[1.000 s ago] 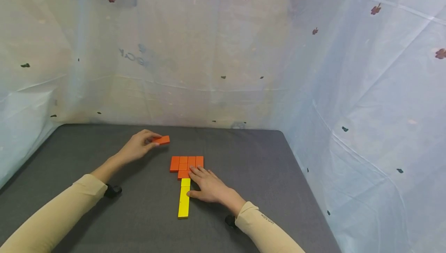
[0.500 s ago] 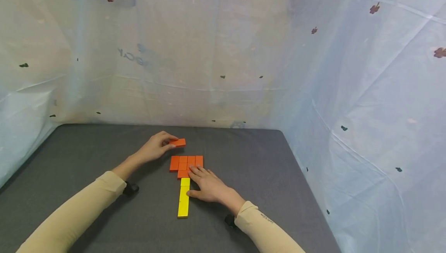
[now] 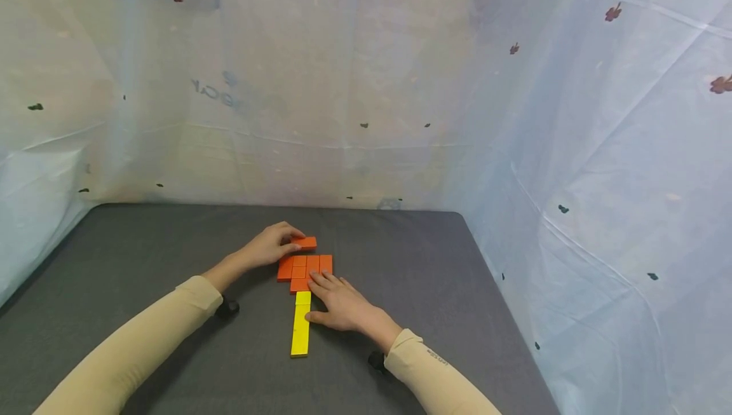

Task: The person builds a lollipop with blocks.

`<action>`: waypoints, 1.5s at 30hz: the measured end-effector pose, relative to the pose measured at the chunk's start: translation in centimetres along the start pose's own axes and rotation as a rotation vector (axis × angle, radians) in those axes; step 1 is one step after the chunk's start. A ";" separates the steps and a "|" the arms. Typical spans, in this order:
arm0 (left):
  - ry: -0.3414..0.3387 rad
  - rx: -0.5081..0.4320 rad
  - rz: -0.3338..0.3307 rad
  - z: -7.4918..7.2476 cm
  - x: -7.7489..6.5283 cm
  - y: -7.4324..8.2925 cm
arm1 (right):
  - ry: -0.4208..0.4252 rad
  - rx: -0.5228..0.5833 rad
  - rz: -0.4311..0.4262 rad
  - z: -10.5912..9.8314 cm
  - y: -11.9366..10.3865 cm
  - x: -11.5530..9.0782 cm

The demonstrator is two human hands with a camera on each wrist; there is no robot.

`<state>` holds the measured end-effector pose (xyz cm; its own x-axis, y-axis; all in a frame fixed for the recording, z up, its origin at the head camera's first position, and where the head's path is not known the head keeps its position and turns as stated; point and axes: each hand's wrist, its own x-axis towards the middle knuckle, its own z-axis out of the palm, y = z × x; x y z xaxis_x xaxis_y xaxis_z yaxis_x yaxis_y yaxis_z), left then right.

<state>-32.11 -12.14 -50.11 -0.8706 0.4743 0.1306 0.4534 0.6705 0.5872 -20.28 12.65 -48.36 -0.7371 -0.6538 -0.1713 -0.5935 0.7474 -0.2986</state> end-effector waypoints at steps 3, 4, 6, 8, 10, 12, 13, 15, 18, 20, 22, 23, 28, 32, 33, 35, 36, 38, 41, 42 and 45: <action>-0.017 0.017 0.011 0.2 0.1 0.1 | -0.001 0.002 0.004 0.0 0.0 0.0; -0.022 0.023 0.012 0.2 0.1 0.2 | -0.001 0.002 0.004 0.0 0.0 0.0; -0.029 0.037 0.022 0.3 0.1 0.2 | -0.002 0.003 0.006 0.0 0.0 0.0; -0.039 0.045 0.021 0.4 0.2 0.3 | -0.001 0.001 0.005 0.0 0.1 0.0; -0.047 0.053 0.018 0.5 0.2 0.3 | -0.002 -0.001 0.005 0.0 0.1 0.0; -0.054 0.050 0.010 0.6 0.2 0.3 | -0.002 -0.002 0.003 0.1 0.1 0.0; -0.055 0.048 0.007 0.6 0.2 0.3 | -0.002 -0.003 0.002 0.1 0.1 0.0; -0.057 0.049 0.003 0.7 0.2 0.3 | -0.003 0.000 0.001 0.0 0.1 0.0; -0.055 0.051 0.010 0.7 0.1 0.2 | -0.003 0.005 0.001 0.0 0.0 0.0; -0.055 0.055 0.016 0.7 0.1 0.2 | -0.005 0.008 0.002 -0.1 0.0 -0.1; -0.052 0.055 0.024 0.8 0.2 0.1 | -0.005 0.007 0.002 -0.1 0.0 -0.1; -0.052 0.056 0.026 0.8 0.2 0.1 | -0.005 0.006 0.002 0.0 0.0 0.0; -0.054 0.057 0.025 0.8 0.1 0.2 | -0.004 -0.002 0.009 0.1 0.0 0.0; -0.056 0.058 0.022 0.8 0.1 0.4 | -0.002 -0.002 0.009 0.0 -0.1 0.0; -0.056 0.058 0.023 0.8 0.1 0.4 | -0.001 -0.003 0.007 0.0 -0.1 0.0; -0.056 0.059 0.025 0.8 0.1 0.5 | -0.002 -0.003 0.004 0.0 -0.1 0.0; -0.056 0.062 0.032 0.8 0.1 0.5 | -0.002 -0.003 0.002 0.0 -0.1 0.0; -0.057 0.063 0.039 0.8 0.1 0.6 | -0.004 0.001 0.001 -0.1 -0.1 0.0; -0.056 0.069 0.050 0.8 0.0 0.6 | -0.009 0.007 0.003 -0.1 -0.1 -0.1; -0.055 0.071 0.053 0.8 0.0 0.6 | -0.009 0.008 0.004 -0.1 -0.1 -0.1; -0.055 0.075 0.051 0.9 0.0 0.5 | -0.008 0.005 0.007 -0.1 -0.1 0.0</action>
<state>-31.71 -11.33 -50.52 -0.8354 0.5377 0.1137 0.5113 0.6847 0.5194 -20.21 12.60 -48.25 -0.7383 -0.6496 -0.1813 -0.5869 0.7513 -0.3019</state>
